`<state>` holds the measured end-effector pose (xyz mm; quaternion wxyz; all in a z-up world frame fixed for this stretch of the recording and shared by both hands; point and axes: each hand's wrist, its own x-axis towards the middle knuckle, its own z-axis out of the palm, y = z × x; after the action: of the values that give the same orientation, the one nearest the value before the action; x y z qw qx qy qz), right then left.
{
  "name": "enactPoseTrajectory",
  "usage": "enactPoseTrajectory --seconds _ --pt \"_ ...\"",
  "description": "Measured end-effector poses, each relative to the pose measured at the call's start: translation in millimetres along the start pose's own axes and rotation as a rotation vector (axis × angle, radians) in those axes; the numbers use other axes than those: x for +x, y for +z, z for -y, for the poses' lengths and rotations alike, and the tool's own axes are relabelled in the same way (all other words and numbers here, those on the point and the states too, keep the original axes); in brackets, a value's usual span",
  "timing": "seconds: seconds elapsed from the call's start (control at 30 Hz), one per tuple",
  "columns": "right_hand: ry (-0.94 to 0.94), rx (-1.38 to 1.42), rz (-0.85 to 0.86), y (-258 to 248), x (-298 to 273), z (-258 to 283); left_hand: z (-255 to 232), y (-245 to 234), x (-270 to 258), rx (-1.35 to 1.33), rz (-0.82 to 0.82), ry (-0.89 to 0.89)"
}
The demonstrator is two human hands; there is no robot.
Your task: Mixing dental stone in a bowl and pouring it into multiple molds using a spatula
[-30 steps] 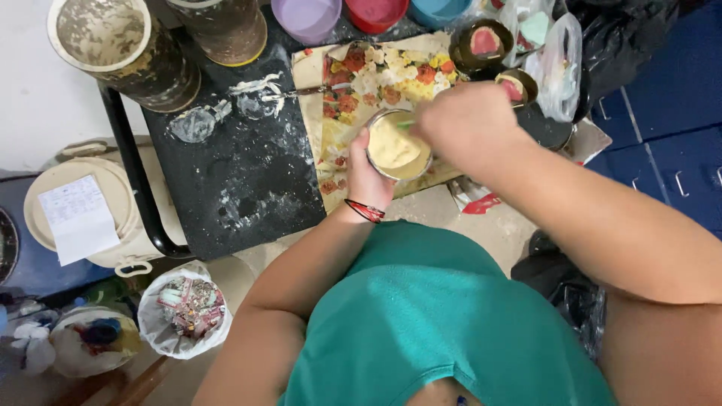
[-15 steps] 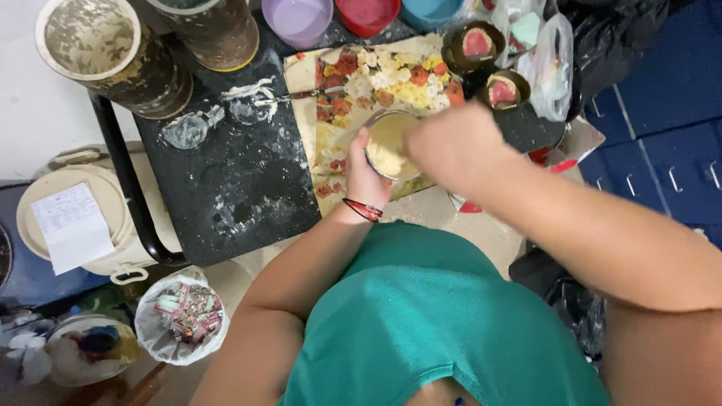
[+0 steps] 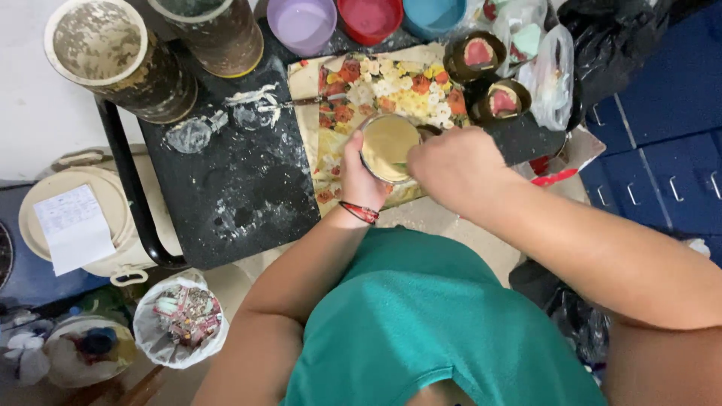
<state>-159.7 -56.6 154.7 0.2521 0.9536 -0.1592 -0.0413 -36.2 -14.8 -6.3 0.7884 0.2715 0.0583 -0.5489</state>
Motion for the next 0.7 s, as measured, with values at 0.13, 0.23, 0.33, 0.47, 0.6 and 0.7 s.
enactPoseTrajectory --seconds 0.13,0.23,0.33,0.47,0.6,0.7 --pt "0.097 0.090 0.189 -30 4 -24 8 9 -9 -0.008 -0.032 -0.034" --pt "0.128 -0.023 0.131 1 1 -23 -3 14 -4 -0.033 0.006 -0.059" --pt "0.048 0.075 -0.005 -19 7 -10 2 10 -6 -0.010 -0.022 -0.051" --pt "0.120 0.037 0.157 -25 1 -29 1 12 -5 0.039 0.025 -0.006" --pt "0.046 0.071 0.180 -40 9 -13 -2 17 -5 0.063 -0.010 -0.018" --pt "0.180 0.042 0.141 -24 23 -37 17 0 -2 0.049 0.032 -0.037"
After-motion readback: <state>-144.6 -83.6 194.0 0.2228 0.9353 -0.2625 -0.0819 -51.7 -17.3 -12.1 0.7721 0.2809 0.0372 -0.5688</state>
